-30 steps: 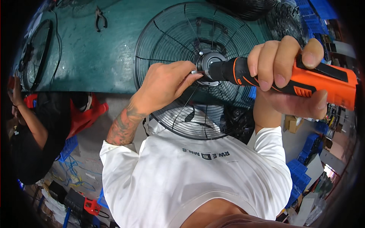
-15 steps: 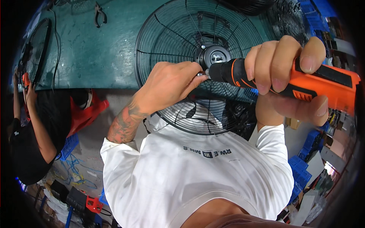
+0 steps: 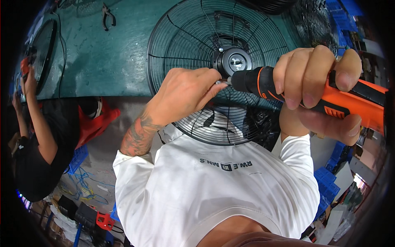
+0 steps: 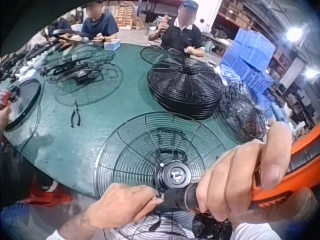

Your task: Assemble an industrial electric fan by attaching the guard and components using an electric screwdriver.

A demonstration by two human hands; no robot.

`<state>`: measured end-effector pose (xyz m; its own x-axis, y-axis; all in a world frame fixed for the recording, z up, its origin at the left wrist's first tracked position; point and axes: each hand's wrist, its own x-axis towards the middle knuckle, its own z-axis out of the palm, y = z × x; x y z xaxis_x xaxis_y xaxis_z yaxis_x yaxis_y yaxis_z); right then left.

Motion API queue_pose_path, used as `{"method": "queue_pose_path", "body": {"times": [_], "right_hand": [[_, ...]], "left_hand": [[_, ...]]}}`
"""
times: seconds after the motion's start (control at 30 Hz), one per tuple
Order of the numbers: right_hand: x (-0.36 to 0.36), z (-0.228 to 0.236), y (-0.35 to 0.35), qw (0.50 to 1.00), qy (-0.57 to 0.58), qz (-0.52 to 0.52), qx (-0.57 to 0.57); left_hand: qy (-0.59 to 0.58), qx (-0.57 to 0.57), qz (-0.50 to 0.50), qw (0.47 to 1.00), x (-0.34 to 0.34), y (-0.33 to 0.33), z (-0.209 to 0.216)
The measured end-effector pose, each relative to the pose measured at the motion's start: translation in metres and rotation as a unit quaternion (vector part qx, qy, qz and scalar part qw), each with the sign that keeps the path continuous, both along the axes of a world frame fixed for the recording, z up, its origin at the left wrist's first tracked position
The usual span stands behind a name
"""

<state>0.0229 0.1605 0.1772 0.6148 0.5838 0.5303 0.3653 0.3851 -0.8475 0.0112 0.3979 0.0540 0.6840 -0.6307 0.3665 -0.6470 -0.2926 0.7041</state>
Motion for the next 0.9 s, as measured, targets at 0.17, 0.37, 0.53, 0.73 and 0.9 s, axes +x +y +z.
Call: {"method": "queue_pose_path", "body": {"times": [0.17, 0.37, 0.53, 0.73, 0.9], "right_hand": [[-0.004, -0.001, 0.001, 1.0, -0.021, -0.017, -0.013], [-0.007, 0.004, 0.003, 0.999, -0.023, -0.009, -0.034], [-0.003, -0.004, 0.001, 1.0, 0.015, -0.013, 0.0], [-0.002, -0.021, 0.001, 0.999, 0.03, -0.03, 0.012], [-0.017, -0.045, 0.017, 0.978, 0.114, -0.173, -0.017]], "left_hand": [[0.001, 0.004, -0.002, 1.0, 0.001, -0.001, 0.001], [-0.002, 0.019, 0.007, 1.0, 0.0, -0.002, 0.001], [-0.026, 0.002, -0.001, 1.0, -0.001, 0.0, -0.003], [-0.009, -0.09, 0.084, 0.992, 0.007, 0.008, 0.017], [0.338, -0.593, 0.22, 0.697, 0.061, 0.122, -0.042]]}}
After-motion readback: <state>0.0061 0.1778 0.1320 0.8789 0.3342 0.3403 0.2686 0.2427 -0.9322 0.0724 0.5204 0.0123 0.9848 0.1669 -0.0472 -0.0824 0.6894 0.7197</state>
